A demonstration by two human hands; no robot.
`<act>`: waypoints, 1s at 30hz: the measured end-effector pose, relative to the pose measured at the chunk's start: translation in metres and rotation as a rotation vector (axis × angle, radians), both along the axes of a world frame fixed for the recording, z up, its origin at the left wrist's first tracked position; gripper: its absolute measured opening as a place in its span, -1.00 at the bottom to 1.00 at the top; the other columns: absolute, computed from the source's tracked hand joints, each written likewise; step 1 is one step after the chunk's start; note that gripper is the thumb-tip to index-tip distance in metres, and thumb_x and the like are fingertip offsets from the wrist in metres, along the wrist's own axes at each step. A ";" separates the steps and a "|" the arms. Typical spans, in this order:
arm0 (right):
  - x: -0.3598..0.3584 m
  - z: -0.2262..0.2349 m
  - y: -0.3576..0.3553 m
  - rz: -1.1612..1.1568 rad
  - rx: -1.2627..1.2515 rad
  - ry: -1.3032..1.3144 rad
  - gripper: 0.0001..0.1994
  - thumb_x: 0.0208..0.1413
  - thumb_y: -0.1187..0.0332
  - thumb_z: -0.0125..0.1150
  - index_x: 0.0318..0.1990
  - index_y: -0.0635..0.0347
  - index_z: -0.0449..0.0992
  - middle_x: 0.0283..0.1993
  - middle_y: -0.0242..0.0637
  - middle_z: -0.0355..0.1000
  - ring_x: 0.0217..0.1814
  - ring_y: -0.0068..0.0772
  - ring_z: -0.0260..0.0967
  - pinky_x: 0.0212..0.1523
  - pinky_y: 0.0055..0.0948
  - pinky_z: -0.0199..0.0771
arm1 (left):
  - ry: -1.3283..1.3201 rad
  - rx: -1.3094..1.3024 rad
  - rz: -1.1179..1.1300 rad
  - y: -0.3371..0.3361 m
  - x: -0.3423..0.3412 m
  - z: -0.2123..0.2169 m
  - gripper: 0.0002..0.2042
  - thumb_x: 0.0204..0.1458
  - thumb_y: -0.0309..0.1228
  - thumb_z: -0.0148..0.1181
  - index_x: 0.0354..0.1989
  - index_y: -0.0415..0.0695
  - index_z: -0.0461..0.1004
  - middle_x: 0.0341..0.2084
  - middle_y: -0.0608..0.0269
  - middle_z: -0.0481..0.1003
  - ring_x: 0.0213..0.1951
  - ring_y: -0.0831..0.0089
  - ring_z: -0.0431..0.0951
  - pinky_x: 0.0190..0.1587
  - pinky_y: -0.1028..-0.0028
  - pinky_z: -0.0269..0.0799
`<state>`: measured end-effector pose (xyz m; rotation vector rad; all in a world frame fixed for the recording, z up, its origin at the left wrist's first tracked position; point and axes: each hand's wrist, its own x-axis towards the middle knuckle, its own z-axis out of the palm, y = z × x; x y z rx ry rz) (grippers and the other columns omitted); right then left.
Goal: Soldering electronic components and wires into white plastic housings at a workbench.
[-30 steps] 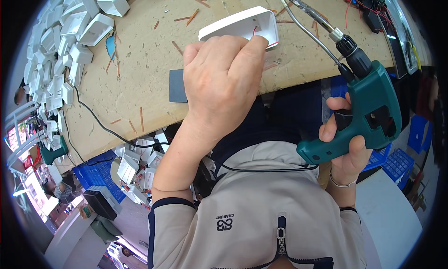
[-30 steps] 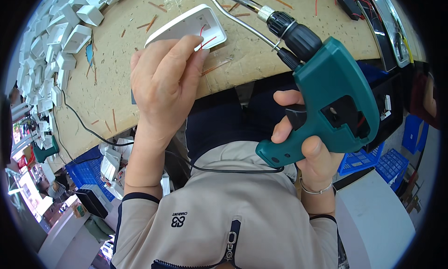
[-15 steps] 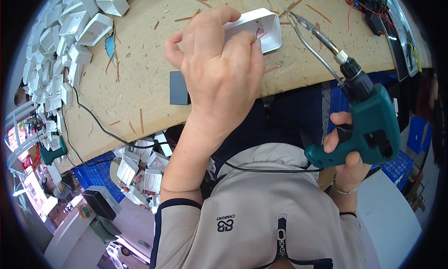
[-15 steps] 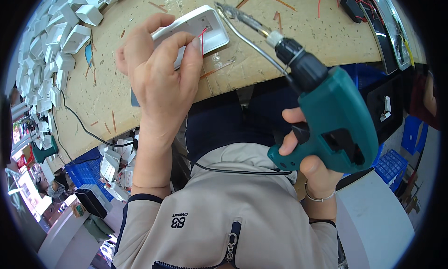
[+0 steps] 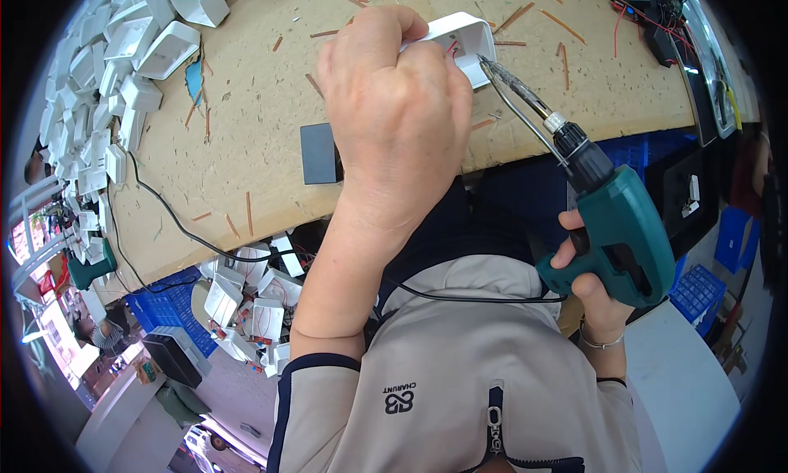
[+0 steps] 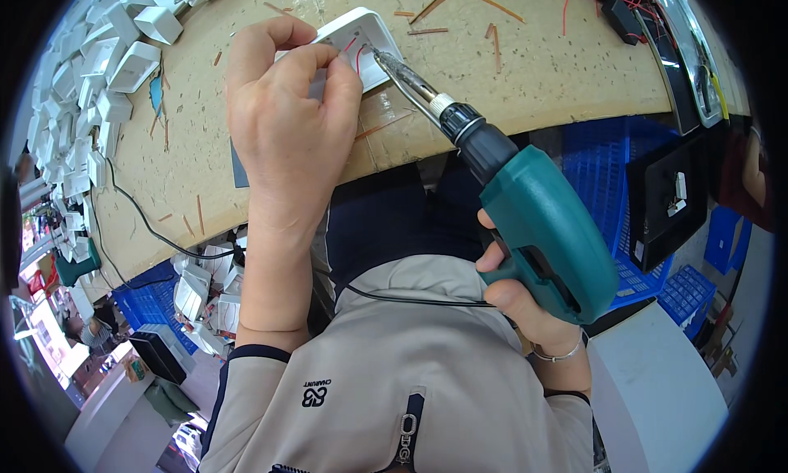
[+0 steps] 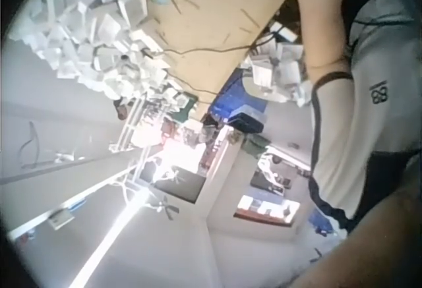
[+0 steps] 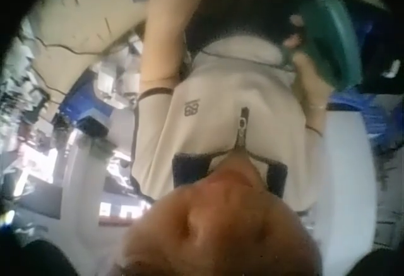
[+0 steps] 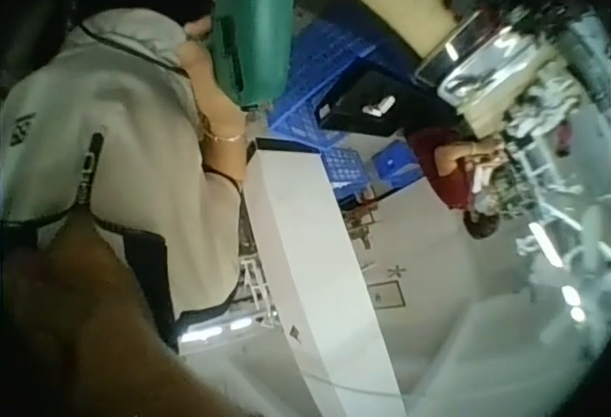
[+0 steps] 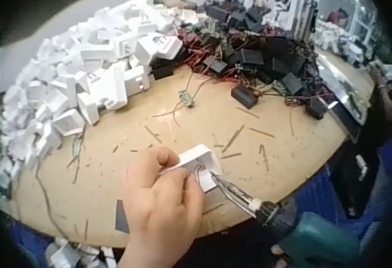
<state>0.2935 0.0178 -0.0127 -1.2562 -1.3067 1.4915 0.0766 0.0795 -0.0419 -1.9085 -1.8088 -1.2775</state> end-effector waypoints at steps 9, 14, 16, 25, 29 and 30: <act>-0.002 -0.001 0.005 0.035 -0.005 0.020 -0.28 -0.28 0.07 0.35 -0.02 0.41 0.22 -0.19 -0.06 0.36 -0.48 -0.53 0.34 -0.49 -0.64 0.37 | 0.002 -0.024 0.019 0.005 0.004 0.005 -0.91 -0.40 -0.59 0.11 -0.75 -0.26 0.31 -0.50 0.18 0.30 -0.42 0.27 0.31 -0.31 0.36 0.16; 0.000 -0.001 0.008 0.049 0.010 0.031 -0.28 -0.28 0.06 0.34 -0.03 0.41 0.23 -0.19 -0.07 0.35 -0.48 -0.53 0.34 -0.50 -0.63 0.37 | -0.045 -0.072 0.049 0.004 0.001 0.007 -0.96 -0.37 -0.59 0.10 -0.71 -0.27 0.37 -0.48 0.18 0.33 -0.42 0.27 0.34 -0.34 0.37 0.21; -0.001 -0.002 0.008 0.013 0.028 0.033 -0.27 -0.30 0.00 0.33 -0.06 0.40 0.25 -0.21 -0.09 0.35 -0.49 -0.54 0.33 -0.51 -0.62 0.36 | -0.060 -0.090 0.029 0.002 -0.003 0.009 -0.97 -0.36 -0.58 0.11 -0.69 -0.27 0.41 -0.46 0.17 0.35 -0.42 0.28 0.36 -0.34 0.37 0.22; 0.007 -0.009 0.010 0.008 -0.029 0.309 -0.24 -0.27 0.04 0.31 0.01 0.36 0.13 -0.16 -0.07 0.30 -0.49 -0.50 0.35 -0.51 -0.59 0.40 | -0.135 -0.190 -0.098 -0.001 -0.016 0.016 -0.94 -0.32 -0.55 0.13 -0.61 -0.26 0.48 -0.41 0.19 0.40 -0.37 0.36 0.41 -0.30 0.44 0.28; 0.001 -0.008 0.013 0.025 -0.037 0.332 -0.22 -0.28 0.05 0.32 0.03 0.34 0.11 -0.16 -0.06 0.30 -0.49 -0.50 0.36 -0.50 -0.59 0.42 | -0.108 -0.054 -0.060 0.000 -0.011 0.004 -0.96 -0.37 -0.54 0.13 -0.66 -0.22 0.46 -0.45 0.24 0.39 -0.39 0.35 0.39 -0.26 0.41 0.18; -0.001 -0.008 0.013 0.025 -0.038 0.332 -0.22 -0.29 0.05 0.32 0.03 0.35 0.11 -0.16 -0.05 0.30 -0.48 -0.49 0.36 -0.50 -0.60 0.42 | -0.107 -0.052 -0.060 0.001 -0.009 0.000 -0.96 -0.37 -0.54 0.13 -0.66 -0.22 0.46 -0.45 0.24 0.39 -0.39 0.35 0.39 -0.26 0.41 0.18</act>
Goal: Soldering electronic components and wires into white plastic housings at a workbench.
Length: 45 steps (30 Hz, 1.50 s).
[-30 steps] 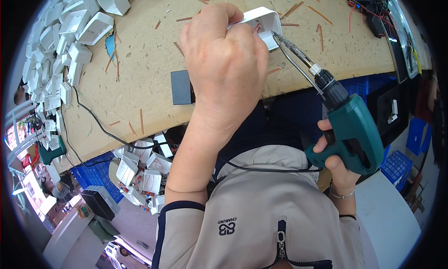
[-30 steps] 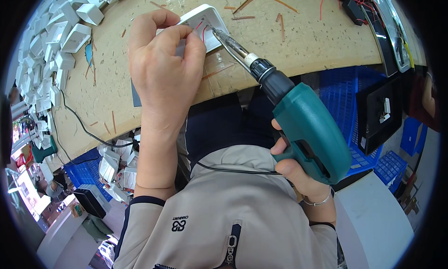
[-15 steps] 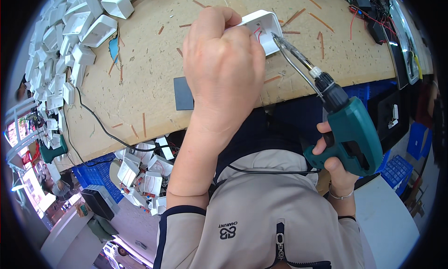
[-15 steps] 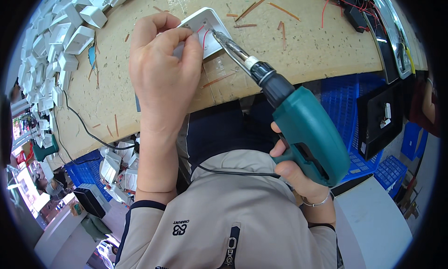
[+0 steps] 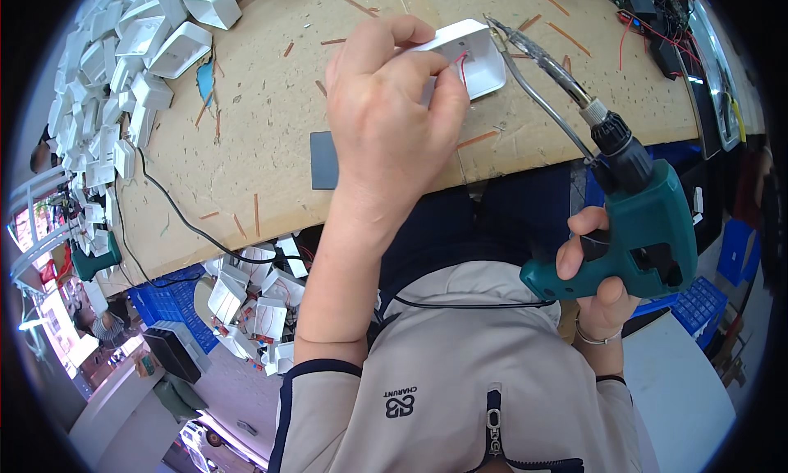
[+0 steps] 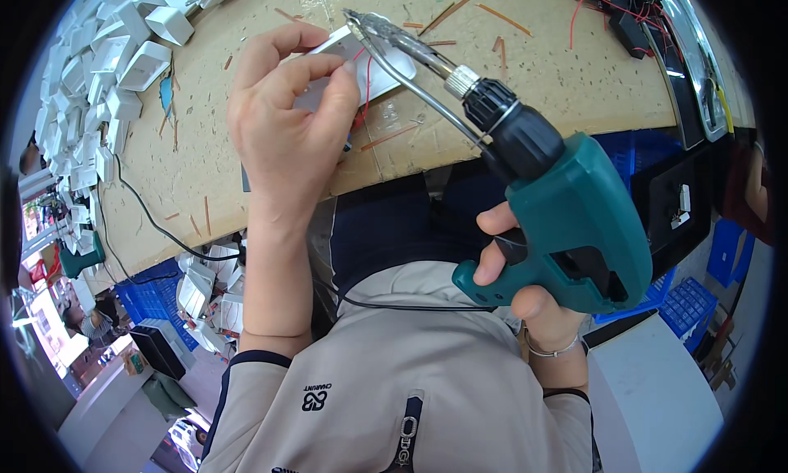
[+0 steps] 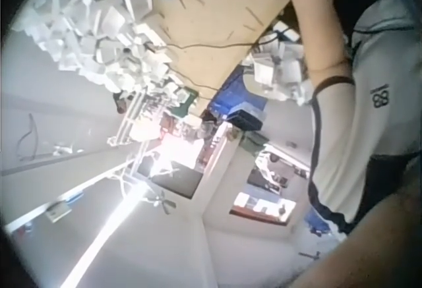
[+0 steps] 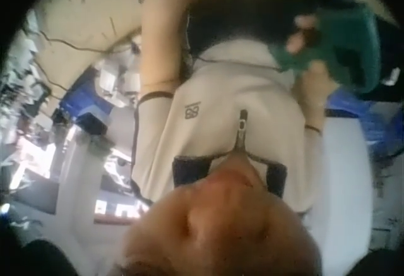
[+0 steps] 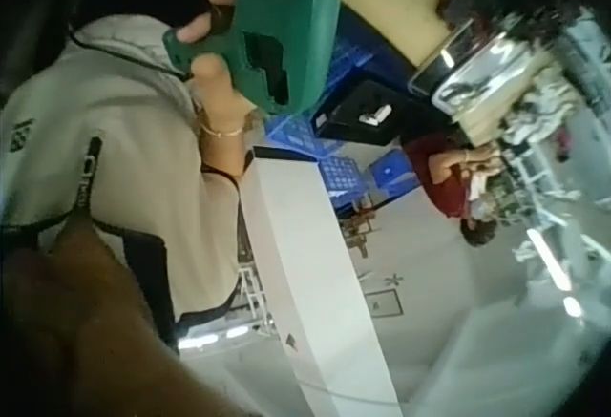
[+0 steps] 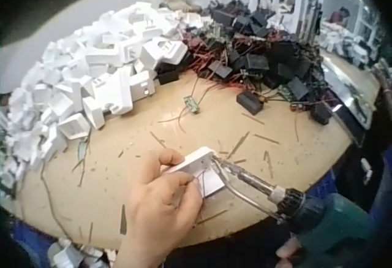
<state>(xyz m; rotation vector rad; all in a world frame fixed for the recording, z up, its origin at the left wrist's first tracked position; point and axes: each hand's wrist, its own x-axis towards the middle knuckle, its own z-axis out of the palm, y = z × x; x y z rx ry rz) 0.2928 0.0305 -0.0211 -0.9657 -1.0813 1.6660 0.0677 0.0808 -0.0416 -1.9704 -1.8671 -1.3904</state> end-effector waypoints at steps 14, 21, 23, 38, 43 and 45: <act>0.013 0.000 -0.003 -0.014 0.086 -0.243 -0.21 -0.31 0.02 0.33 0.01 0.39 0.14 -0.18 -0.05 0.32 -0.48 -0.52 0.37 -0.49 -0.62 0.41 | 0.075 0.056 0.127 0.004 0.007 -0.004 -0.97 -0.38 -0.59 0.12 -0.71 -0.24 0.39 -0.46 0.21 0.37 -0.41 0.30 0.36 -0.34 0.40 0.23; 0.011 -0.014 0.012 0.095 -0.013 0.132 -0.25 -0.16 -0.02 0.20 0.06 0.37 0.10 -0.02 0.09 0.22 -0.35 -0.40 0.38 -0.50 -0.62 0.43 | -0.150 0.025 0.073 0.001 0.005 -0.006 -0.95 -0.38 -0.55 0.14 -0.66 -0.23 0.44 -0.44 0.19 0.38 -0.36 0.29 0.36 -0.27 0.37 0.21; -0.001 -0.018 0.022 0.148 -0.082 0.366 -0.25 -0.13 -0.03 0.17 0.09 0.36 0.07 0.07 0.14 0.13 -0.23 -0.30 0.39 -0.47 -0.62 0.45 | -0.120 0.074 0.129 0.001 0.005 -0.007 -0.94 -0.36 -0.54 0.15 -0.62 -0.22 0.47 -0.40 0.14 0.38 -0.30 0.28 0.35 -0.23 0.34 0.21; -0.081 -0.022 0.022 0.244 -0.313 0.658 -0.25 -0.12 -0.15 0.05 0.15 0.12 0.03 0.26 -0.08 -0.12 0.28 0.02 -0.16 0.24 -0.08 -0.19 | -0.570 -0.061 0.092 -0.012 0.016 -0.002 -0.94 -0.24 -0.51 0.15 -0.55 -0.21 0.49 -0.29 0.08 0.33 -0.17 0.30 0.33 -0.17 0.42 0.25; -0.073 -0.018 0.021 0.224 -0.274 0.654 -0.23 -0.15 -0.18 0.07 0.12 0.15 0.04 0.24 -0.01 -0.10 0.28 -0.01 -0.15 0.25 -0.14 -0.18 | -0.351 -0.001 0.110 -0.010 0.012 -0.001 -0.94 -0.26 -0.54 0.14 -0.56 -0.24 0.48 -0.29 0.03 0.34 -0.22 0.25 0.36 -0.19 0.40 0.26; -0.069 -0.018 0.022 0.234 -0.202 0.574 -0.22 -0.16 -0.18 0.08 0.12 0.15 0.05 0.25 -0.02 -0.10 0.28 -0.01 -0.15 0.25 -0.16 -0.17 | -0.273 0.029 0.116 -0.008 0.011 -0.002 -0.93 -0.28 -0.55 0.14 -0.56 -0.25 0.47 -0.31 0.02 0.35 -0.23 0.23 0.37 -0.20 0.39 0.27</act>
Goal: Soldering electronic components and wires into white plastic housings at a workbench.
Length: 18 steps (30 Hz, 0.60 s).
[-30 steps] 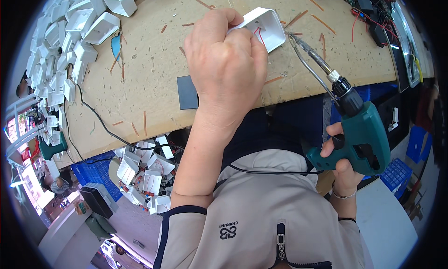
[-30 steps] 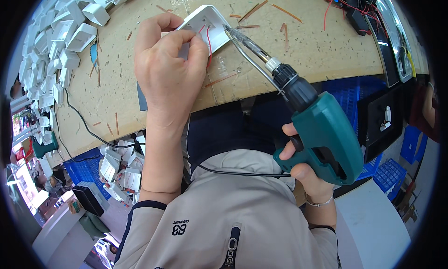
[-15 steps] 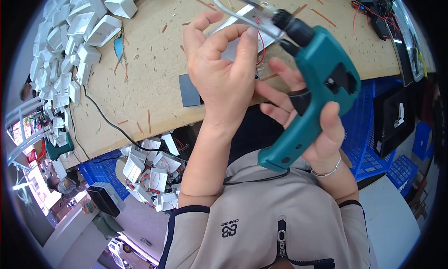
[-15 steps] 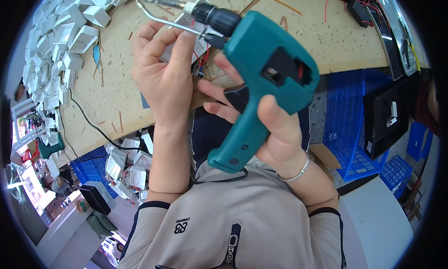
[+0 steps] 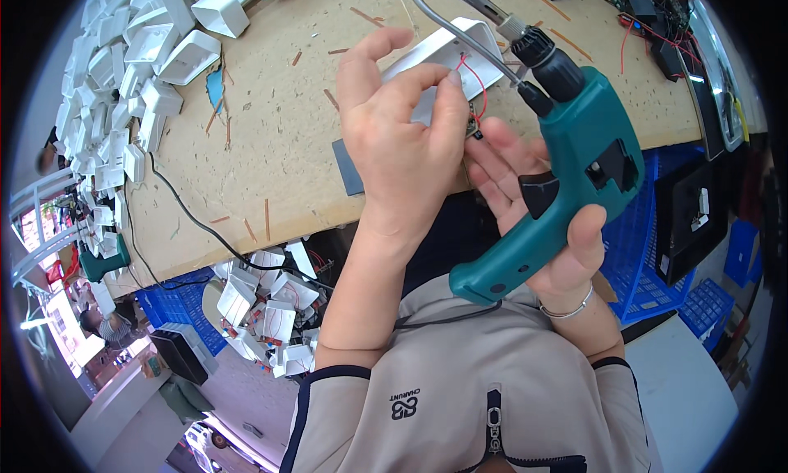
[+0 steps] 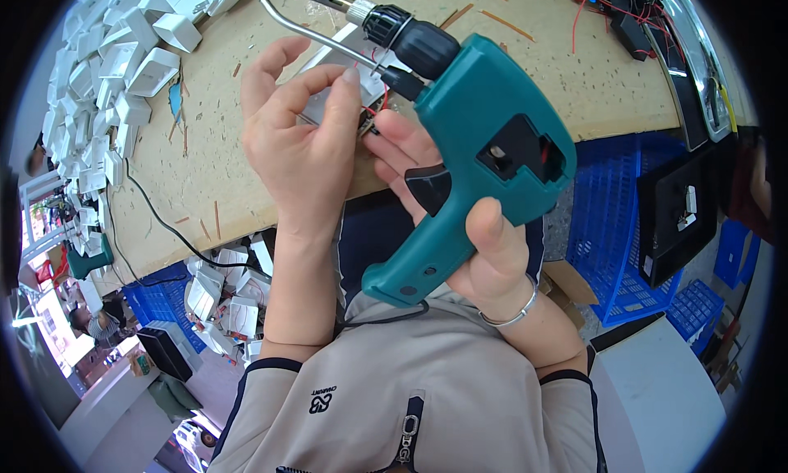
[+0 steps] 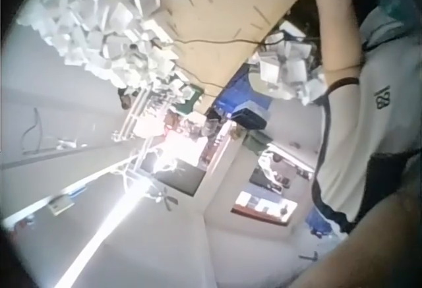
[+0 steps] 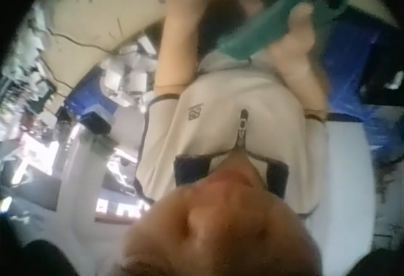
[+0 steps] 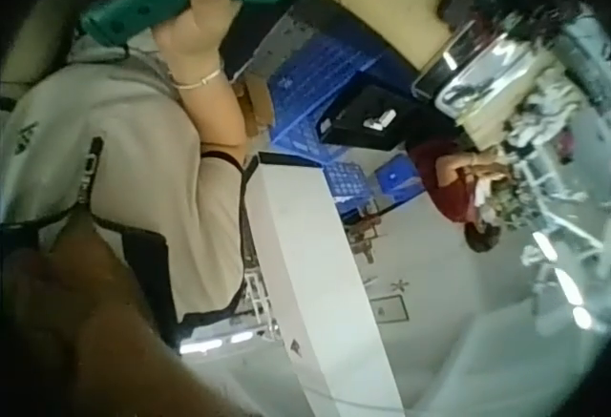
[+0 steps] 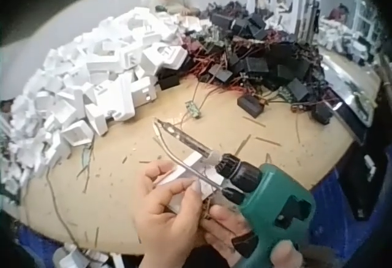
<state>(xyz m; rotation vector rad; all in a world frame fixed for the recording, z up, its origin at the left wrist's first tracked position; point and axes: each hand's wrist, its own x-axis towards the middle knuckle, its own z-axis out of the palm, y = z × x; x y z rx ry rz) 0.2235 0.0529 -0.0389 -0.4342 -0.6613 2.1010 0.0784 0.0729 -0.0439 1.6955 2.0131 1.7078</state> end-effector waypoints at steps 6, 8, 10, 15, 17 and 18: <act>0.007 -0.001 0.001 -0.061 0.055 -0.110 -0.17 -0.16 -0.13 0.12 0.17 0.21 -0.01 0.21 0.00 -0.03 0.24 -0.04 -0.05 0.20 -0.18 -0.04 | 0.203 -0.020 0.034 0.008 0.004 -0.004 -0.95 -0.31 -0.56 0.11 -0.61 -0.26 0.43 -0.38 0.16 0.39 -0.30 0.25 0.38 -0.23 0.37 0.23; 0.016 0.000 0.002 -0.104 0.031 -0.121 -0.15 -0.17 -0.09 0.17 0.19 0.23 -0.04 0.19 0.00 0.01 0.21 -0.07 0.03 0.15 -0.20 0.08 | 0.270 -0.013 0.070 0.008 0.002 -0.008 -0.95 -0.32 -0.57 0.11 -0.61 -0.25 0.43 -0.38 0.21 0.40 -0.32 0.30 0.38 -0.22 0.38 0.20; 0.035 0.003 0.005 -0.080 0.063 -0.185 -0.19 -0.16 -0.06 0.18 0.16 0.24 0.00 0.14 0.07 0.06 0.09 -0.06 0.19 -0.03 -0.26 0.33 | 0.288 0.000 0.072 0.009 0.002 -0.006 -0.95 -0.33 -0.57 0.11 -0.60 -0.25 0.43 -0.39 0.21 0.40 -0.33 0.30 0.38 -0.22 0.38 0.20; 0.075 -0.003 0.013 -0.078 0.308 -0.210 -0.26 -0.06 0.01 0.10 0.15 0.33 -0.01 0.11 0.11 0.09 0.01 -0.13 0.27 -0.26 -0.41 0.49 | 0.340 0.074 0.080 0.014 0.000 -0.006 -0.94 -0.33 -0.57 0.12 -0.60 -0.25 0.43 -0.39 0.20 0.40 -0.33 0.30 0.38 -0.20 0.37 0.20; 0.079 0.006 0.020 -0.088 0.277 -0.230 -0.27 -0.06 0.02 0.11 0.15 0.33 -0.01 0.13 0.12 0.06 0.04 -0.12 0.24 -0.25 -0.42 0.49 | 0.341 0.053 0.000 0.014 0.000 -0.007 -0.93 -0.35 -0.57 0.12 -0.60 -0.25 0.42 -0.40 0.20 0.40 -0.33 0.30 0.38 -0.20 0.35 0.20; 0.080 0.009 0.024 -0.099 0.244 -0.250 -0.27 -0.06 0.03 0.11 0.15 0.33 -0.01 0.15 0.13 0.03 0.06 -0.10 0.22 -0.25 -0.43 0.49 | 0.343 0.053 0.004 0.014 -0.002 -0.008 -0.93 -0.35 -0.57 0.12 -0.60 -0.25 0.42 -0.40 0.20 0.40 -0.33 0.30 0.38 -0.20 0.35 0.20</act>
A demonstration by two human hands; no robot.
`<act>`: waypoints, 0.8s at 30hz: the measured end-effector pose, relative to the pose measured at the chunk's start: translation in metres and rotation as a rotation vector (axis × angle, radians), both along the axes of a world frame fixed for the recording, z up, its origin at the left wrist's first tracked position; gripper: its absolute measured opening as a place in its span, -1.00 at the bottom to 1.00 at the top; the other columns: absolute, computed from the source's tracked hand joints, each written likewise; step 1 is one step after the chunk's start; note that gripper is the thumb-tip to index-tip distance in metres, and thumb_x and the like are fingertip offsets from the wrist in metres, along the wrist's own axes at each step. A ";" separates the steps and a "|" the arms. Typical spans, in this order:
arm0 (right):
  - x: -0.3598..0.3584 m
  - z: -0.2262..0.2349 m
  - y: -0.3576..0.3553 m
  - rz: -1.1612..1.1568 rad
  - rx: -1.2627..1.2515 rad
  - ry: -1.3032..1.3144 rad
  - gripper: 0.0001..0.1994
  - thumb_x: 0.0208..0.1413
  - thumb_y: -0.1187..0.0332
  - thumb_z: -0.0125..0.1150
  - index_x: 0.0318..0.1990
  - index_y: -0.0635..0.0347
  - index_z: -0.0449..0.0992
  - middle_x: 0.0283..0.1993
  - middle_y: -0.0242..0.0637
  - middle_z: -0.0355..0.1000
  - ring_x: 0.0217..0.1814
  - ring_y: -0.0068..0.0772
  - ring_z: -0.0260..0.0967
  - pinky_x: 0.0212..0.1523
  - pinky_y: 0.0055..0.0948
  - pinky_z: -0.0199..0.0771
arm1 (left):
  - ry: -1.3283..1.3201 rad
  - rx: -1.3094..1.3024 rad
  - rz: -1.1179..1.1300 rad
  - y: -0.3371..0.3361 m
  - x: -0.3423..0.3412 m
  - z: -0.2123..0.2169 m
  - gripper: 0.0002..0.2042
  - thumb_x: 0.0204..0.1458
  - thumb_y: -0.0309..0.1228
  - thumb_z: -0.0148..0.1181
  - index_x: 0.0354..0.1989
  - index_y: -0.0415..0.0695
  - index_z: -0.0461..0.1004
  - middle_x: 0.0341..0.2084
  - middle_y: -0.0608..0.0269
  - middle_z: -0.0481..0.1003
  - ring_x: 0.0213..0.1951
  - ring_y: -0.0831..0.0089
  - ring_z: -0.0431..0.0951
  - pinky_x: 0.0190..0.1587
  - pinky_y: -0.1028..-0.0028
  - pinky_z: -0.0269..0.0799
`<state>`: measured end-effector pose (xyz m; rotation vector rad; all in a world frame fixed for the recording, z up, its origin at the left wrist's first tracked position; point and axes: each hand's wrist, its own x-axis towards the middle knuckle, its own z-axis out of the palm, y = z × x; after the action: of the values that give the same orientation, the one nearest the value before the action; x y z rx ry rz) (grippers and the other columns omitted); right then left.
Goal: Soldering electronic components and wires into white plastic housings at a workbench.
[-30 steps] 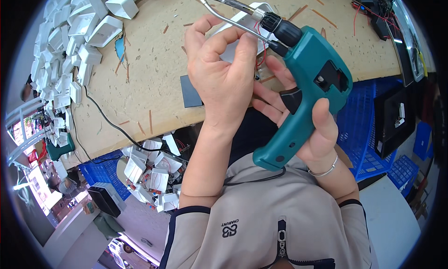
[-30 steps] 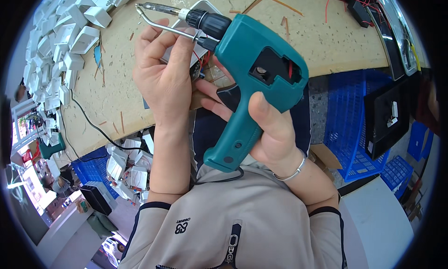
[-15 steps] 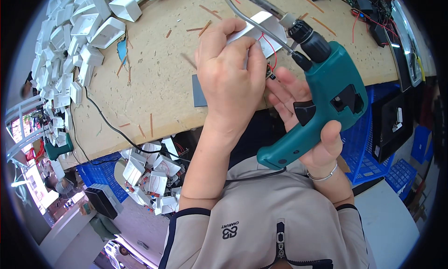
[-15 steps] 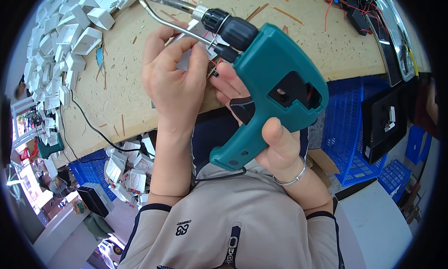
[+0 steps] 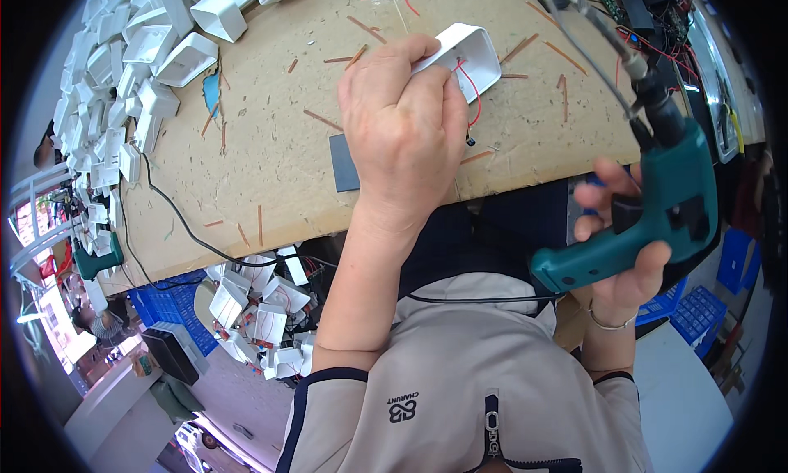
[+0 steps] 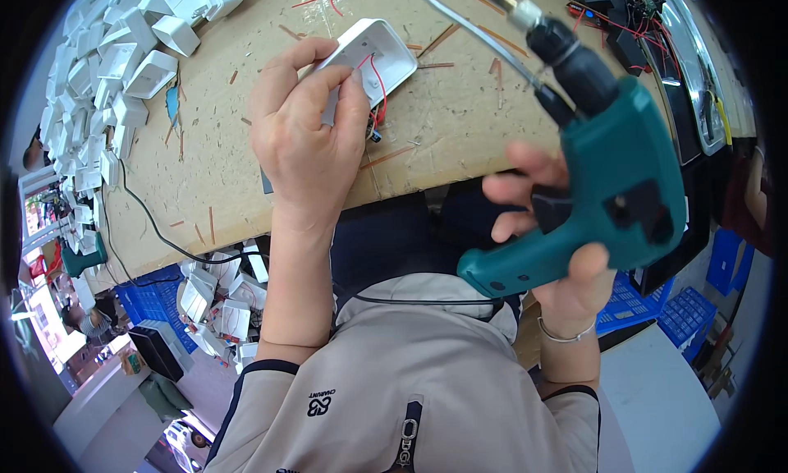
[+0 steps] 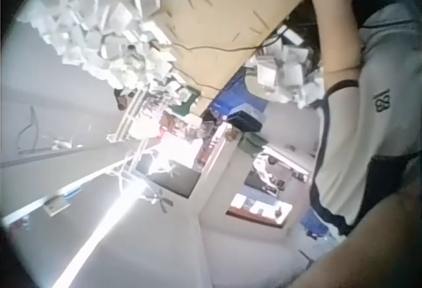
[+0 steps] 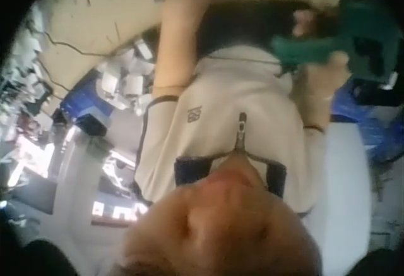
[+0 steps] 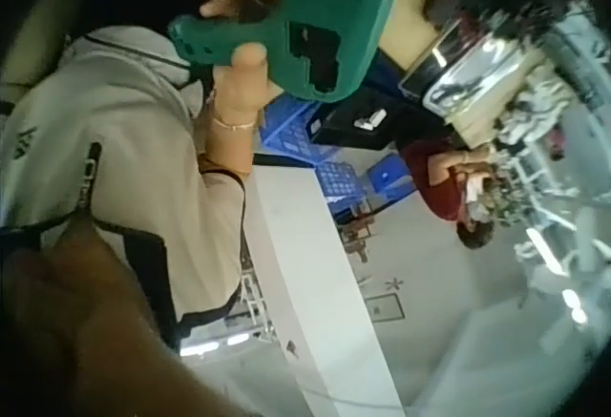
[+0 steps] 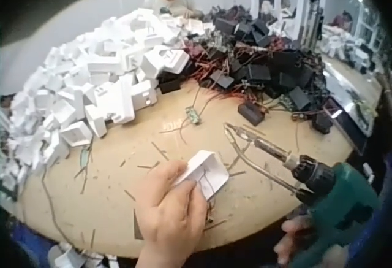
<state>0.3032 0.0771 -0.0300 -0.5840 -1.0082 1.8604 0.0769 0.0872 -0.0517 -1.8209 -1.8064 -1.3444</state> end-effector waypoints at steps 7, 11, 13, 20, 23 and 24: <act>-0.067 0.003 0.042 0.019 -0.125 0.232 -0.31 -0.01 0.07 0.05 0.11 0.44 -0.01 0.25 0.18 -0.26 0.31 0.07 -0.31 0.29 -0.15 -0.27 | 0.002 0.001 -0.049 0.002 0.002 0.004 -0.91 -0.37 -0.57 0.11 -0.59 -0.25 0.41 -0.41 0.19 0.40 -0.34 0.31 0.38 -0.19 0.35 0.21; -0.076 -0.002 0.045 0.038 -0.150 0.151 -0.31 0.00 0.02 0.01 0.11 0.42 0.01 0.22 0.17 -0.15 0.30 0.07 -0.24 0.27 -0.18 -0.20 | 0.032 0.024 0.045 0.002 0.002 0.003 -0.92 -0.36 -0.57 0.11 -0.60 -0.25 0.41 -0.42 0.21 0.39 -0.34 0.32 0.38 -0.18 0.35 0.20; -0.075 -0.001 0.038 0.056 -0.191 0.163 -0.30 -0.01 -0.01 0.01 0.12 0.37 0.02 0.22 0.16 -0.14 0.29 0.07 -0.22 0.26 -0.18 -0.17 | 0.025 0.018 0.050 0.002 0.001 0.002 -0.93 -0.36 -0.57 0.10 -0.60 -0.24 0.41 -0.41 0.22 0.39 -0.34 0.32 0.38 -0.19 0.36 0.19; -0.070 -0.007 0.032 0.049 -0.143 0.141 -0.29 -0.04 -0.04 0.03 0.13 0.30 0.03 0.23 0.12 -0.14 0.30 0.06 -0.22 0.26 -0.17 -0.19 | 0.030 -0.005 -0.012 0.004 -0.004 -0.001 -0.93 -0.38 -0.57 0.09 -0.62 -0.23 0.41 -0.41 0.24 0.39 -0.34 0.33 0.37 -0.23 0.37 0.16; -0.068 -0.007 0.029 0.031 -0.130 0.146 -0.28 -0.05 -0.05 0.03 0.14 0.31 0.03 0.23 0.11 -0.12 0.29 0.06 -0.19 0.24 -0.15 -0.13 | 0.047 -0.008 -0.003 0.004 -0.004 -0.001 -0.93 -0.38 -0.56 0.10 -0.62 -0.22 0.41 -0.41 0.25 0.39 -0.34 0.33 0.37 -0.23 0.38 0.16; -0.065 -0.005 0.028 0.031 -0.130 0.146 -0.28 -0.05 -0.05 0.03 0.14 0.31 0.03 0.23 0.11 -0.12 0.29 0.06 -0.19 0.24 -0.15 -0.13 | 0.047 -0.009 -0.003 0.004 -0.004 -0.001 -0.93 -0.38 -0.56 0.10 -0.62 -0.22 0.41 -0.41 0.25 0.39 -0.34 0.33 0.37 -0.23 0.38 0.16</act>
<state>0.2387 0.1051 -0.0354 -0.5027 -0.8093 1.9766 0.0732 0.0913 -0.0522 -1.8443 -1.7894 -1.2858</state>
